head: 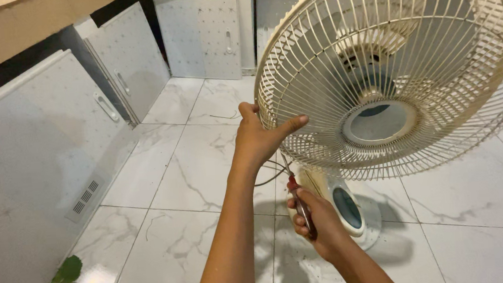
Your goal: The person uses a screwdriver to loosen screws on the front grill of a standing fan, removes the grill, then unscrews the central nut to detach the fan blades. The removed parts are placed on the floor.
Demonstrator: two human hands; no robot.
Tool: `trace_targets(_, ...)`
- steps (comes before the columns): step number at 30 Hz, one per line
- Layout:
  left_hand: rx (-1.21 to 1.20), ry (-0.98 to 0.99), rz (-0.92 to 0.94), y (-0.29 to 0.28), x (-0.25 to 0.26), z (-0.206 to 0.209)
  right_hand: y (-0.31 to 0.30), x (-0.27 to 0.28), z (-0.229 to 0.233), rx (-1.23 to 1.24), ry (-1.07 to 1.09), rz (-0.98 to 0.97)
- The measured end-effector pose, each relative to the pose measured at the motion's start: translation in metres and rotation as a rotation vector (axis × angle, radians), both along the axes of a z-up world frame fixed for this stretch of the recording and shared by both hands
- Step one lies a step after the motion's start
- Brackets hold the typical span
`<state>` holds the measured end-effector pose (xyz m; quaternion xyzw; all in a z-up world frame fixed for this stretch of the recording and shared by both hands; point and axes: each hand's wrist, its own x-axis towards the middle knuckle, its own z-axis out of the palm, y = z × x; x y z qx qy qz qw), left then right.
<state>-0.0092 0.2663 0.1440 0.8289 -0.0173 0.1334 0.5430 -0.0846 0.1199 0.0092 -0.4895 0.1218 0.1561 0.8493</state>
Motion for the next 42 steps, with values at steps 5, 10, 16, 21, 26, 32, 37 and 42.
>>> trace_targets(5,-0.028,-0.050,-0.020,0.000,-0.002,0.004,-0.006,0.013,0.001,0.279,0.063,0.106)
trace_targets(10,-0.013,-0.009,-0.028,-0.002,-0.006,0.008,-0.012,0.023,0.002,0.584,0.203,0.140)
trace_targets(16,-0.006,-0.029,-0.025,-0.002,-0.009,0.010,-0.008,0.036,0.001,0.773,0.229,0.156)
trace_targets(21,0.014,-0.031,-0.020,-0.002,-0.008,0.009,0.021,0.027,-0.013,0.216,0.025,-0.035)
trace_targets(26,0.069,-0.033,0.023,-0.004,-0.009,0.009,0.039,0.025,-0.046,-0.352,-0.203,-0.189)
trace_targets(32,0.075,-0.056,0.063,-0.005,-0.006,0.008,0.038,0.034,-0.062,-0.560,-0.373,-0.290)
trace_targets(37,0.198,-0.075,0.010,-0.012,0.001,-0.007,0.036,0.025,-0.034,-0.393,-0.102,-0.174)
trace_targets(42,0.382,0.024,0.036,-0.032,0.005,-0.041,0.021,0.027,-0.039,-0.450,-0.140,-0.087)
